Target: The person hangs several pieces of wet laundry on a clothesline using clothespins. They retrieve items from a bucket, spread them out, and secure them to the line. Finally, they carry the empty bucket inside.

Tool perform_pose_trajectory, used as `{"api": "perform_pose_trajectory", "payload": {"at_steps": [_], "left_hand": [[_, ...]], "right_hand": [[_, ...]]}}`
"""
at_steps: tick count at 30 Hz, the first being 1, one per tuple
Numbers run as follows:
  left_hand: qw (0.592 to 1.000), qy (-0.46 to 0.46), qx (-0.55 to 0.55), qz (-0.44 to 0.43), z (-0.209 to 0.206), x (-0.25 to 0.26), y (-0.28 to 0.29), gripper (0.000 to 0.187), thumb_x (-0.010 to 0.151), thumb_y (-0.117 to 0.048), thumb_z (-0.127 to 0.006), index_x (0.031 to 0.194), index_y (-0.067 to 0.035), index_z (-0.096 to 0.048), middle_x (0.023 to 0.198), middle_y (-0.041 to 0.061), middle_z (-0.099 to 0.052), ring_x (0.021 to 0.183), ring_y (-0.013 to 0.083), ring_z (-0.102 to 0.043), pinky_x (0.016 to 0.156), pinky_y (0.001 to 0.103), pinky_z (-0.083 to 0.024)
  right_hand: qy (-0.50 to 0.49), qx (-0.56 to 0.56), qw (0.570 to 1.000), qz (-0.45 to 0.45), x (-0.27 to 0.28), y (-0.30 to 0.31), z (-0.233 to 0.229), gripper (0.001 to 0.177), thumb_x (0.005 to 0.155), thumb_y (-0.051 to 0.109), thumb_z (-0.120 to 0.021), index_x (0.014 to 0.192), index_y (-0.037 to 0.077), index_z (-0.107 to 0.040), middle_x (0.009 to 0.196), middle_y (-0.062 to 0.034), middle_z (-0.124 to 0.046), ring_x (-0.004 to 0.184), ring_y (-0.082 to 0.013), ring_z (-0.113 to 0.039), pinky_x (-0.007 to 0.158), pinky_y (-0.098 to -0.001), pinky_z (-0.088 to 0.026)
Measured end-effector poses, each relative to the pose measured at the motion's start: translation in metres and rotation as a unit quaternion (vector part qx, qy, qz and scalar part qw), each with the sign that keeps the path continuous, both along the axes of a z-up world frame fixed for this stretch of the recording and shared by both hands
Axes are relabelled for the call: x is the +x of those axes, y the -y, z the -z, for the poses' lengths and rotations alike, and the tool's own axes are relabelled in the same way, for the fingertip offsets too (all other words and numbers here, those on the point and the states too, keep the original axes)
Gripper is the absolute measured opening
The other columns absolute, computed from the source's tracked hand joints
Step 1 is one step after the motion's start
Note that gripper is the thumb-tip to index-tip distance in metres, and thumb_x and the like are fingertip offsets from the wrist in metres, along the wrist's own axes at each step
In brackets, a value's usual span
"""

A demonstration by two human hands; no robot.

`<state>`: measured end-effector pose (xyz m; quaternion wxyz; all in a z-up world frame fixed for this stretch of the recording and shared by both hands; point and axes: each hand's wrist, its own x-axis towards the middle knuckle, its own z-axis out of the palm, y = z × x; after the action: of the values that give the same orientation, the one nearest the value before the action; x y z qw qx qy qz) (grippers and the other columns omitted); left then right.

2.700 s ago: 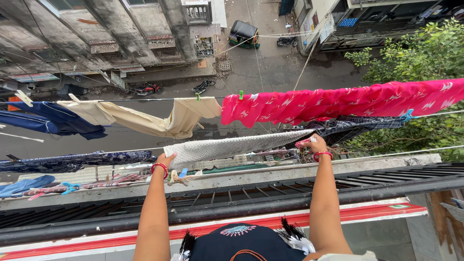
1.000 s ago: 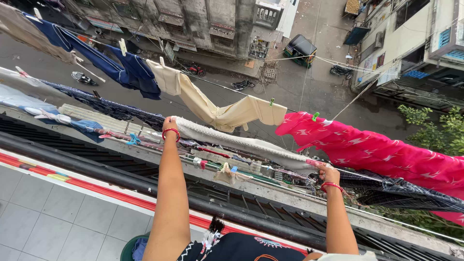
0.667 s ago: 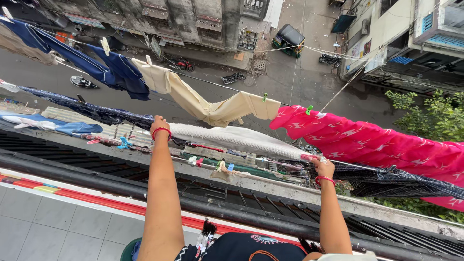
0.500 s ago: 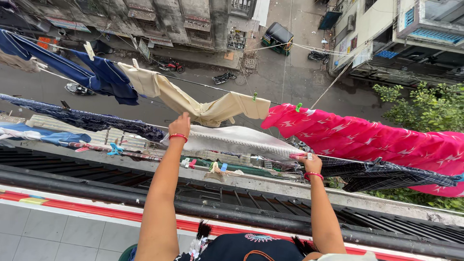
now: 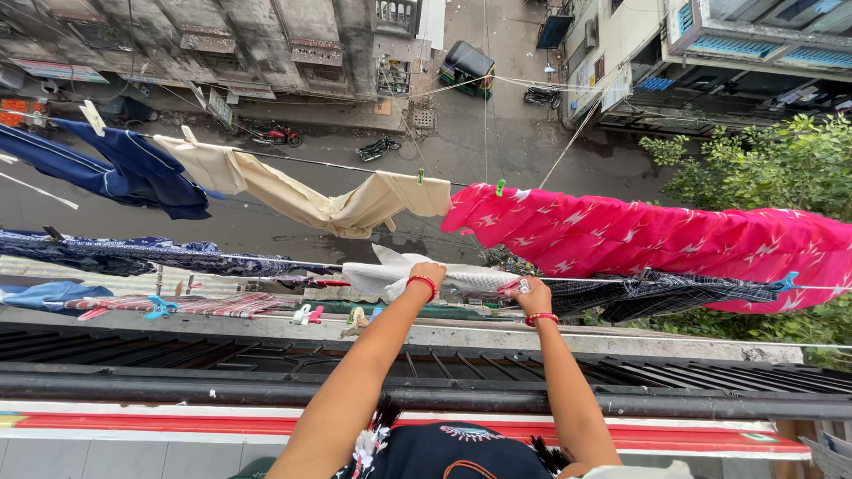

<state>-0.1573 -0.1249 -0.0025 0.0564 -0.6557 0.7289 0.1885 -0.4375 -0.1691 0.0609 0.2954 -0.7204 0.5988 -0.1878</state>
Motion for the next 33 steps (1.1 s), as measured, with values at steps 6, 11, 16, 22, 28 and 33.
{"api": "perform_pose_trajectory", "payload": {"at_steps": [6, 11, 16, 22, 28, 33], "left_hand": [[0.999, -0.025, -0.024, -0.020, 0.005, 0.001, -0.010, 0.021, 0.096, -0.015, -0.056, 0.111, -0.012, -0.071, 0.108, 0.011, -0.075, 0.101, 0.0299, -0.073, 0.080, 0.043, -0.059], [1.000, -0.014, -0.012, -0.012, 0.005, 0.000, -0.017, 0.022, 0.096, -0.016, -0.056, 0.113, -0.012, -0.070, 0.107, 0.013, -0.074, 0.099, 0.0312, -0.074, 0.078, 0.043, -0.060], [1.000, -0.017, -0.018, -0.017, 0.005, 0.000, -0.023, 0.022, 0.097, -0.017, -0.055, 0.112, -0.012, -0.070, 0.110, 0.013, -0.074, 0.099, 0.0319, -0.074, 0.078, 0.044, -0.060], [1.000, -0.001, -0.018, -0.013, 0.002, -0.001, -0.026, 0.023, 0.096, -0.018, -0.056, 0.113, -0.012, -0.069, 0.109, 0.013, -0.075, 0.097, 0.0316, -0.074, 0.077, 0.044, -0.060], [1.000, -0.009, -0.019, -0.010, 0.001, 0.006, -0.025, 0.021, 0.097, -0.019, -0.056, 0.111, -0.013, -0.070, 0.107, 0.014, -0.074, 0.094, 0.0311, -0.074, 0.075, 0.044, -0.060], [1.000, -0.003, -0.024, -0.004, 0.002, 0.010, -0.030, 0.020, 0.096, -0.016, -0.055, 0.110, -0.013, -0.069, 0.104, 0.013, -0.074, 0.094, 0.0311, -0.074, 0.074, 0.043, -0.060]], "right_hand": [[-0.024, -0.098, 0.993, -0.060, -0.020, -0.004, 0.000, 0.044, 0.060, 0.028, -0.093, 0.092, 0.005, -0.072, 0.095, -0.0142, -0.069, 0.091, -0.0369, -0.067, 0.078, -0.0444, -0.054], [-0.085, -0.136, 0.986, -0.052, -0.018, 0.006, 0.002, 0.043, 0.065, 0.026, -0.090, 0.096, 0.005, -0.067, 0.098, -0.0127, -0.068, 0.090, -0.0374, -0.066, 0.074, -0.0454, -0.054], [-0.120, -0.151, 0.973, -0.124, 0.009, 0.014, 0.014, 0.034, 0.073, 0.022, -0.083, 0.099, 0.008, -0.066, 0.099, -0.0100, -0.069, 0.090, -0.0357, -0.068, 0.074, -0.0456, -0.055], [-0.115, -0.049, 0.982, -0.143, 0.016, 0.010, 0.018, 0.044, 0.075, 0.020, -0.081, 0.114, 0.012, -0.063, 0.107, -0.0102, -0.069, 0.095, -0.0365, -0.068, 0.079, -0.0465, -0.055], [-0.017, -0.034, 0.994, -0.103, 0.006, 0.003, 0.017, 0.065, 0.070, 0.010, -0.076, 0.132, 0.012, -0.058, 0.127, -0.0138, -0.065, 0.112, -0.0365, -0.062, 0.088, -0.0451, -0.054], [0.031, -0.077, 0.988, -0.127, 0.009, 0.002, 0.023, 0.055, 0.071, 0.015, -0.086, 0.121, 0.008, -0.066, 0.118, -0.0151, -0.069, 0.109, -0.0384, -0.064, 0.086, -0.0449, -0.054]]}}
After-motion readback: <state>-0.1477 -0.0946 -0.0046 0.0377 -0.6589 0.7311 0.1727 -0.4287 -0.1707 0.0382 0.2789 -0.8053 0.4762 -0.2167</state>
